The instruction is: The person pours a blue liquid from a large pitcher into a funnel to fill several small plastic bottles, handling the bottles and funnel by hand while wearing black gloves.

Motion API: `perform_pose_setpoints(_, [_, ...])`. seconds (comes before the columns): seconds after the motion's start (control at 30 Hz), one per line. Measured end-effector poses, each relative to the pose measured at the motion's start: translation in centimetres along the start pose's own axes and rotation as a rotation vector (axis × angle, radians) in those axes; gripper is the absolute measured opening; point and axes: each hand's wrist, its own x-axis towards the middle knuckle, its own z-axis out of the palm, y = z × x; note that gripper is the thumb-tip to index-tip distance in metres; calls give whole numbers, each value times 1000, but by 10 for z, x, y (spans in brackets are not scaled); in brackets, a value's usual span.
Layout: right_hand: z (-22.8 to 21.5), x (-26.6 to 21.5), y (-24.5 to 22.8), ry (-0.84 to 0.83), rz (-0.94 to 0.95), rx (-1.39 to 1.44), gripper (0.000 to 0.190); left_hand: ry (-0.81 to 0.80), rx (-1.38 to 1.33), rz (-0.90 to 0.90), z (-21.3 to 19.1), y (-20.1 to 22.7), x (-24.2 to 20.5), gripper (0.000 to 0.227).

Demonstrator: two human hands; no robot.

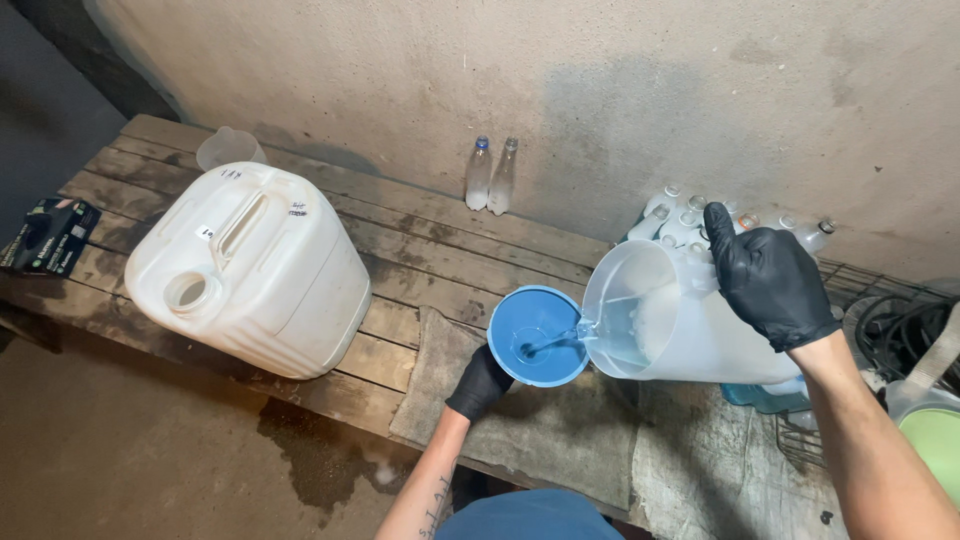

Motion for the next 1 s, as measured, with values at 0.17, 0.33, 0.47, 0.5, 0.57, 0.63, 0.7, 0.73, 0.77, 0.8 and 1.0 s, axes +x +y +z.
perform_pose_setpoints(0.17, [11, -2, 19, 34, -38, 117, 84, -6, -8, -4, -3, 6, -2, 14])
perform_pose_setpoints(0.33, [53, -1, 84, 131, 103, 454, 78, -46, -2, -13, -9, 10, -2, 19])
perform_pose_setpoints(0.47, [97, -20, 141, 242, 217, 690, 68, -74, -3, -211, -16, 21, -5, 54])
perform_pose_setpoints(0.5, [111, -26, 157, 264, 335, 910, 79, -39, -21, -221, -17, 23, -6, 73])
perform_pose_setpoints(0.57, [134, -43, 170, 374, 431, 1056, 65, -8, -5, -182, -30, 56, -9, 49])
perform_pose_setpoints(0.63, [162, -60, 189, 481, 518, 1200, 66, 31, 7, -144, -30, 55, -10, 31])
perform_pose_setpoints(0.7, [195, -83, 214, 605, 659, 1466, 43, 53, -141, -176, -17, 18, -14, 50])
perform_pose_setpoints(0.73, [208, -94, 219, 618, 670, 1465, 43, 38, -140, -176, -17, 19, -15, 50])
perform_pose_setpoints(0.77, [220, -105, 223, 593, 635, 1600, 36, 46, -140, -167, -17, 19, -17, 50])
perform_pose_setpoints(0.8, [233, -115, 226, 563, 594, 1736, 34, 57, -138, -157, -18, 20, -18, 50])
perform_pose_setpoints(1.0, [310, -156, 255, 671, 860, 1647, 44, 32, -153, -197, -27, 33, -18, 81])
